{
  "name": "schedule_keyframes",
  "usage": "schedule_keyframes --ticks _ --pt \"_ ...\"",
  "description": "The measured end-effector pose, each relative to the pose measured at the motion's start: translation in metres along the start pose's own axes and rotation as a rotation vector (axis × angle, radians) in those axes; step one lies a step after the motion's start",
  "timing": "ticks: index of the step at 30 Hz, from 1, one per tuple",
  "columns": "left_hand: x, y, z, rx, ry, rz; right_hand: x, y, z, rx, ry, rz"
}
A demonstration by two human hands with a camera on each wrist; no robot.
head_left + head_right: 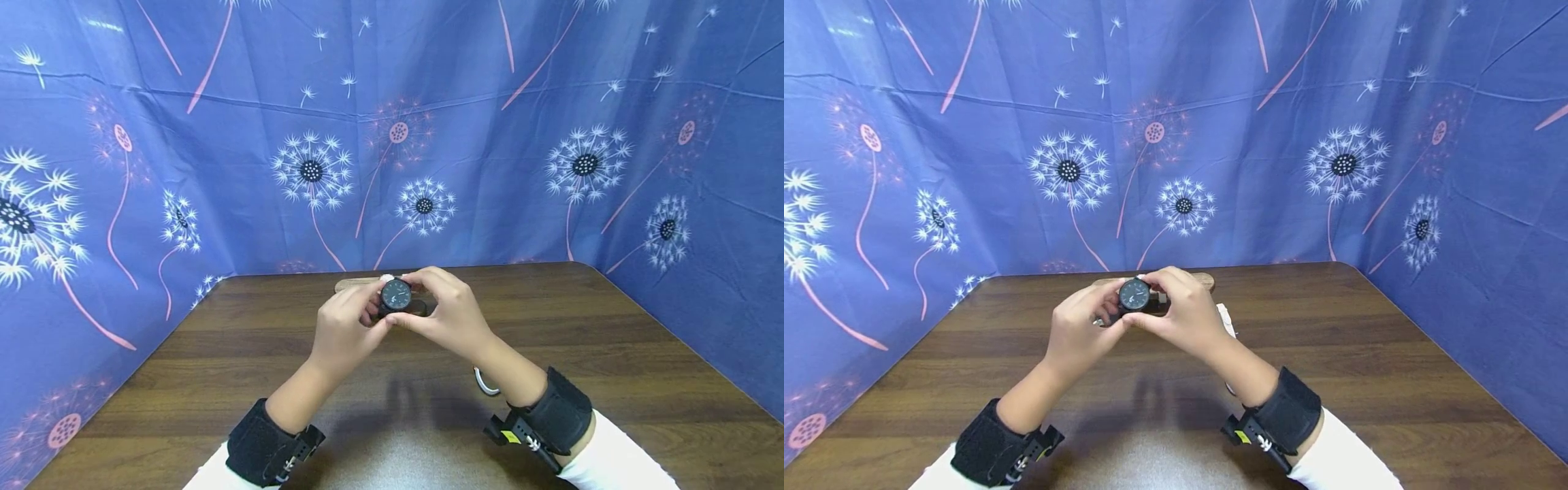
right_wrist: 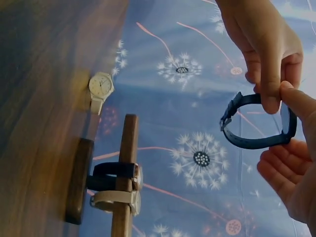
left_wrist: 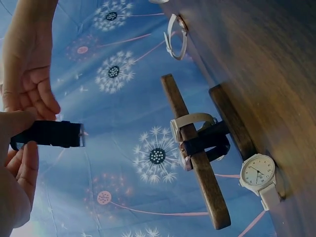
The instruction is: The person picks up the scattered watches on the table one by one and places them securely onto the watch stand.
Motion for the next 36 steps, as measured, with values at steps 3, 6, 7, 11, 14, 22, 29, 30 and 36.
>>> schedule_keyframes --ticks 3,6,7,11,14,22,29,30,36 --pt "0.002 -0.005 0.0 -0.035 -0.021 -0.036 0.0 0.004 0.002 0.028 0.0 0.047" --pt "0.003 -0.014 0.002 -0.078 -0.054 -0.089 -0.001 0.009 0.004 0.088 -0.016 0.093" --pt "0.003 -0.019 0.004 -0.101 -0.071 -0.118 -0.001 0.011 0.005 0.11 -0.024 0.104" --pt "-0.002 -0.04 0.018 -0.291 -0.196 -0.289 -0.001 0.013 0.006 0.131 -0.063 0.118" --pt "-0.008 -0.05 0.03 -0.51 -0.302 -0.446 0.0 0.011 0.007 0.124 -0.102 0.098" --pt "-0.003 -0.037 0.028 -0.657 -0.421 -0.557 -0.005 0.005 0.024 0.17 -0.234 0.063" --pt "-0.001 -0.03 0.024 -0.614 -0.416 -0.498 -0.005 0.005 0.02 0.134 -0.138 0.104" --pt "-0.001 -0.029 0.024 -0.572 -0.398 -0.459 -0.005 0.006 0.018 0.142 -0.105 0.116" --pt "-0.008 -0.022 0.031 -0.369 -0.3 -0.286 -0.006 0.015 0.004 0.086 0.064 0.182"
Point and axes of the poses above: each hand's wrist, its own x-axis towards the middle knuckle, its own z-axis out of the palm, y = z × x, the point moved 10 cm from there along x, towards the middle knuckle, and after that the axes turned 13 degrees about x, right-handed, at the moved point
